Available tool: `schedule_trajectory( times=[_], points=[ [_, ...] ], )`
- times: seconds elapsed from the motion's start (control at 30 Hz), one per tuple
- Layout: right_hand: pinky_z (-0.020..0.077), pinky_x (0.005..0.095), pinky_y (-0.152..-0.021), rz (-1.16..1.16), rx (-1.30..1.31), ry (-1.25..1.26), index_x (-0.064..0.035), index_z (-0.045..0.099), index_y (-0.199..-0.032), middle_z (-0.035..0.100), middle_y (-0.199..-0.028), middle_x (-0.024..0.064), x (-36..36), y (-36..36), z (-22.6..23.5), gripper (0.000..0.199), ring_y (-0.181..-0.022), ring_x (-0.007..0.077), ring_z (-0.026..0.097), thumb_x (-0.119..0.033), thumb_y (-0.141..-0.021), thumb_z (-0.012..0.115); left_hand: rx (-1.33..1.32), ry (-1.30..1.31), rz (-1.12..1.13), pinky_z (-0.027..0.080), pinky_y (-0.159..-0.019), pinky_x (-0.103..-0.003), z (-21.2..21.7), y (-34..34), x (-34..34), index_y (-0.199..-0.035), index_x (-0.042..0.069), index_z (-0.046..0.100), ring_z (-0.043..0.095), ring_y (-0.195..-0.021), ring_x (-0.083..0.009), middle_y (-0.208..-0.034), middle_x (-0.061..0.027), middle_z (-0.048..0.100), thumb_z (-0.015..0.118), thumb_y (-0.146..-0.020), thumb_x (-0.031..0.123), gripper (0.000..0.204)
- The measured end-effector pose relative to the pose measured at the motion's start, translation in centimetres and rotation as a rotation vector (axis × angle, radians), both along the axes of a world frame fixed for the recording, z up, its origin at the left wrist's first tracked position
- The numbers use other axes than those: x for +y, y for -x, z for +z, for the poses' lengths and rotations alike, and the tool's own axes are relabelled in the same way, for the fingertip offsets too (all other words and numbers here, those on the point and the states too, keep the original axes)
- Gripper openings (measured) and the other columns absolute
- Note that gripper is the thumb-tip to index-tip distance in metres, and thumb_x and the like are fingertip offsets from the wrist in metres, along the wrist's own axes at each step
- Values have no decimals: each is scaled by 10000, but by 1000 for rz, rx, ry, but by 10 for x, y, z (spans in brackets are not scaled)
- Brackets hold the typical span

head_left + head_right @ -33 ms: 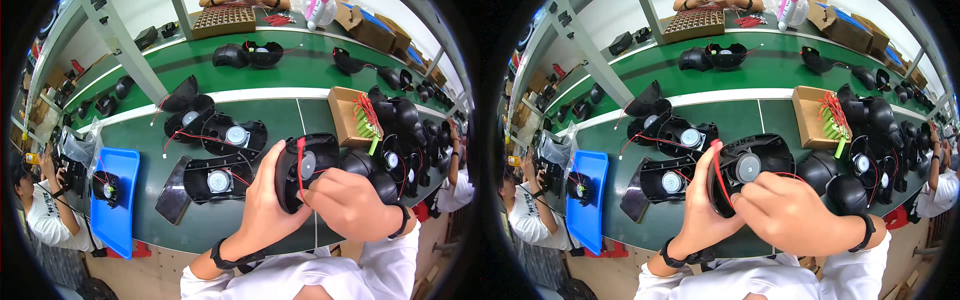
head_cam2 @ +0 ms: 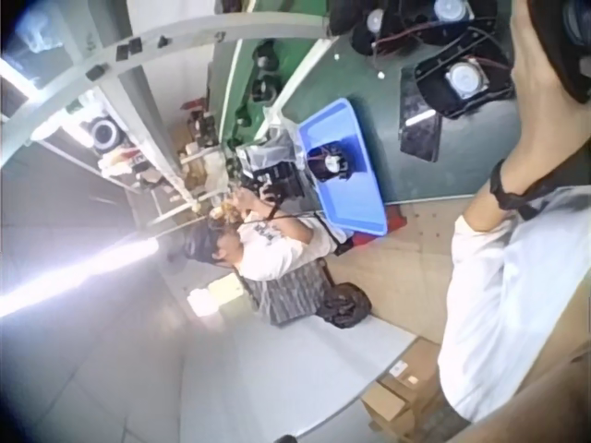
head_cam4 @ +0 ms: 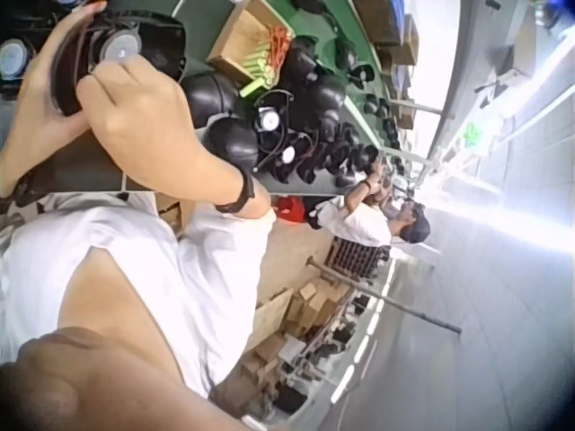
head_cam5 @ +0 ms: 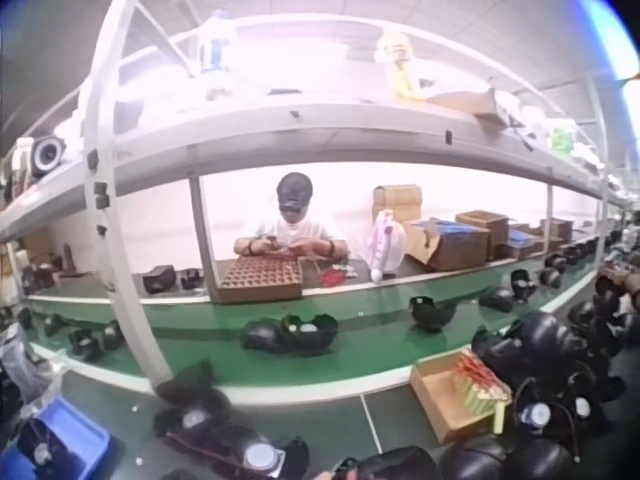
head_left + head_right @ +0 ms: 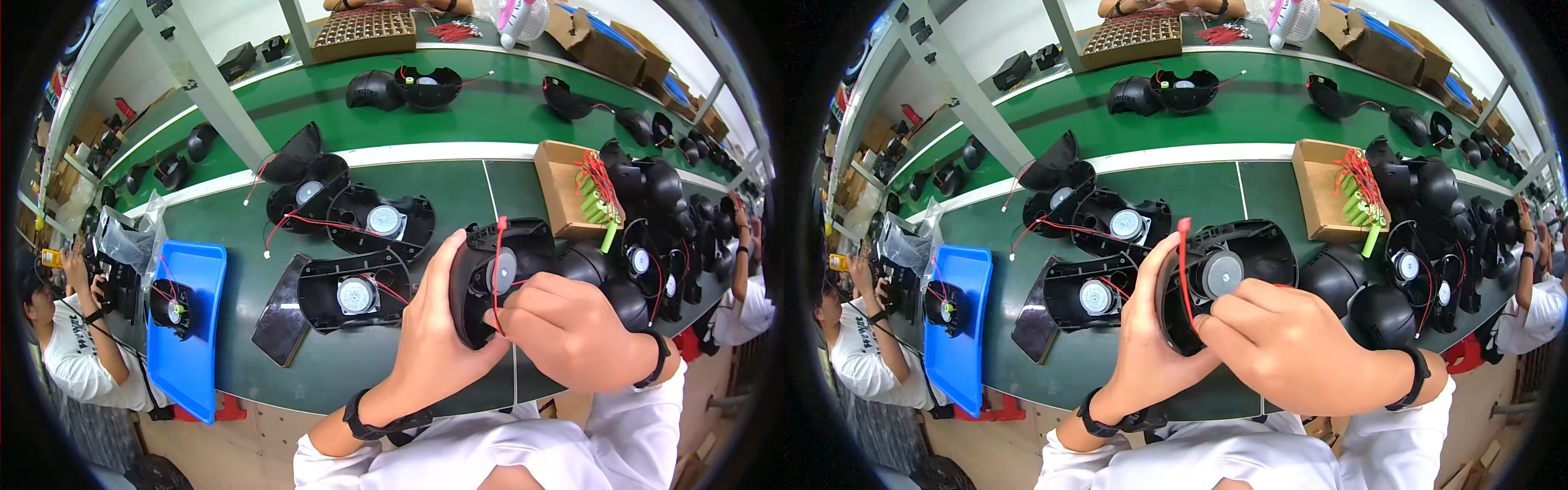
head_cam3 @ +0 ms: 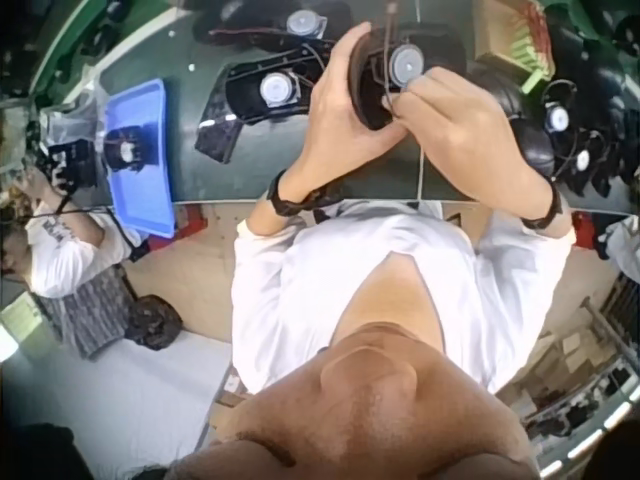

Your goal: The worker is manually assembling portable electronic speakers by inserting lithium-ion batteries into plastic housings equipped with pre-glued speakers.

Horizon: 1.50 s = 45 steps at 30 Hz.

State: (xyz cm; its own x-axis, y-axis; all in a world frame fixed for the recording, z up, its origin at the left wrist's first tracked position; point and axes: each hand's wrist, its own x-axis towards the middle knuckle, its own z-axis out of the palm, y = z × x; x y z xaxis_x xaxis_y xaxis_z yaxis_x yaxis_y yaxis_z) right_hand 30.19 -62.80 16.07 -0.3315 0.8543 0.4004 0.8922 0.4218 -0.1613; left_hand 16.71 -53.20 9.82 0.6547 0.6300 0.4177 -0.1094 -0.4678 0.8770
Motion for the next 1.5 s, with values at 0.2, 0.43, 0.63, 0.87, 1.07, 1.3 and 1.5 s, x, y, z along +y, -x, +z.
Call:
schedule_trajectory(
  times=[0.2, 0.43, 0.63, 0.87, 1.07, 1.3, 1.5],
  points=[
    [456, 311, -546, -66, 407, 30, -17, 577, -868, 549, -716, 80, -2, -5, 1, 296, -621, 237, 561, -88, -636, 747, 23, 6, -82, 411, -949, -350, 11, 5, 2, -1372, 9, 251, 518, -1130, -279, -1247, -185, 464, 776, -582, 58, 949],
    [382, 291, -538, -8, 412, -235, -78, 641, -814, 624, -726, 24, -26, 1, 35, 335, -651, 192, 560, -259, -609, 833, -257, 779, -428, 259, -1052, -324, -2, 14, -3, -1399, 7, 236, 356, -1261, -196, -1357, -118, 352, 656, -762, 61, 765],
    [325, 296, -635, -96, 381, -410, -139, 499, -1017, 622, -771, -5, -64, -28, 34, 443, -701, 165, 486, -357, -725, 752, -328, 796, -302, 269, -1047, -331, 4, 18, 6, -1389, -18, 251, 377, -1242, -208, -1343, -138, 375, 634, -759, 134, 752],
    [372, 328, -638, -328, 414, -505, -110, 462, -1020, 581, -706, 23, -72, -21, -43, 272, -661, 197, 485, -166, -809, 625, -523, 548, 209, 556, -751, -516, 22, 70, 21, -1324, -35, 322, 576, -1038, -353, -1213, -211, 493, 596, -759, 282, 705],
    [437, 335, -583, -409, 480, -205, -51, 562, -796, 588, -686, 76, -97, 2, -124, 192, -622, 247, 554, 12, -628, 634, -599, 523, 394, 512, -858, -435, 58, 191, 107, -1217, -77, 441, 568, -1053, -359, -1229, -212, 517, 557, -863, 292, 524],
    [414, 366, -569, -389, 358, -3, -38, 565, -791, 524, -693, 98, -91, 14, -142, 222, -629, 271, 504, -12, -586, 649, -489, 679, 427, 475, -909, -518, 105, 205, 310, -1130, 39, 491, 508, -1103, -377, -1144, -181, 541, 601, -813, 130, 347],
    [423, 425, -706, -539, 283, 101, -7, 575, -889, 538, -841, 173, -104, 28, -124, 181, -760, 340, 527, -7, -717, 632, -352, 941, 593, 529, -766, -475, 5, 145, 446, -1033, 122, 544, 554, -938, -347, -1046, -117, 572, 620, -795, 174, 255]
  ],
)
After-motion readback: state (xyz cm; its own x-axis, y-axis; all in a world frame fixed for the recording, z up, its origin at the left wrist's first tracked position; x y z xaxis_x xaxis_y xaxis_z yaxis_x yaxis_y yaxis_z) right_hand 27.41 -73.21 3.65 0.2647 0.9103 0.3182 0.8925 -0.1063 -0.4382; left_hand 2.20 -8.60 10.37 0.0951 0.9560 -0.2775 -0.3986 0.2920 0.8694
